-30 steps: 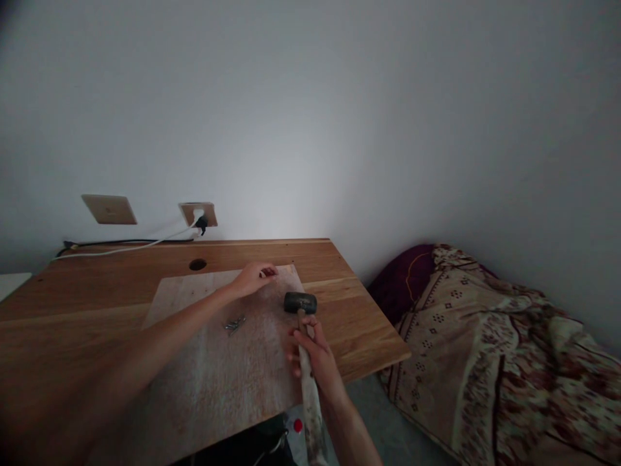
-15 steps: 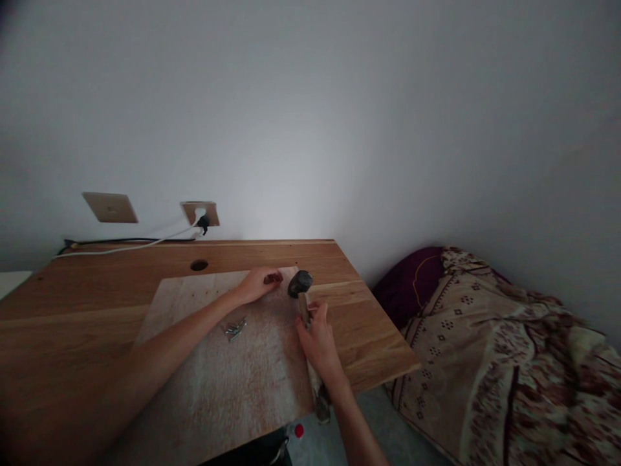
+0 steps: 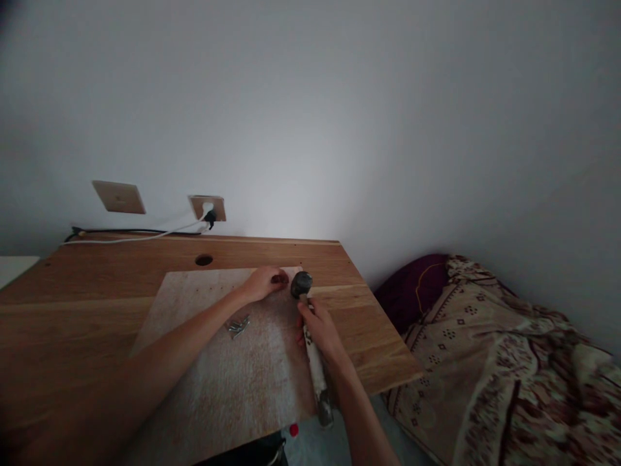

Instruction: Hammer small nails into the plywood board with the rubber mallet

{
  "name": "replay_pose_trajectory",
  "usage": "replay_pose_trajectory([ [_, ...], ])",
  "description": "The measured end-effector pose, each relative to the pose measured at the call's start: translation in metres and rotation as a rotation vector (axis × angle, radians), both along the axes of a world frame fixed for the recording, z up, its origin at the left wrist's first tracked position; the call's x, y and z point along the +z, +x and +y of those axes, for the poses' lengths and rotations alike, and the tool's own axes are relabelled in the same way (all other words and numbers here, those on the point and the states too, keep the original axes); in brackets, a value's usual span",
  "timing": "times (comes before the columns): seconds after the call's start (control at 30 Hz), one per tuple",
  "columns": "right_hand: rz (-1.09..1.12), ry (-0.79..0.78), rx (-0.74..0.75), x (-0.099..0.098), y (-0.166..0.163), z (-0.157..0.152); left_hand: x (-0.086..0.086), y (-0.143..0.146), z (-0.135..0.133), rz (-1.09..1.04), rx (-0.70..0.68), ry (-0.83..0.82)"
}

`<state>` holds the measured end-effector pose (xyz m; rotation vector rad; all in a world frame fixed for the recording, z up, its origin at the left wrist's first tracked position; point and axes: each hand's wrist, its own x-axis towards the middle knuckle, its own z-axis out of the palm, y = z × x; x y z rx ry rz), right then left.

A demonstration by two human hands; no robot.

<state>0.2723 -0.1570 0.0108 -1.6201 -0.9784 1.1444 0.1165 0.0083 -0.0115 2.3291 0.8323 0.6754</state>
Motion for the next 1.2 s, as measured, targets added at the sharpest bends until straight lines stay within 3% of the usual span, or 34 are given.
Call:
replay_pose_trajectory([
  [0.27,0.065,0.219,-0.181,0.014,-0.026,0.037,-0.002,-0.004,-0.005,-0.068,0.016,0.015],
  [0.4,0.151,0.244,-0.237,0.013,-0.032,0.039,-0.004,-0.004,-0.005,-0.129,-0.017,-0.010],
  [0.7,0.211,0.176,-0.237,0.016,-0.031,0.026,-0.002,-0.003,-0.005,-0.161,-0.027,-0.089],
  [1.2,0.169,0.230,-0.126,0.015,-0.031,0.024,-0.003,-0.004,-0.001,-0.151,-0.027,-0.075],
])
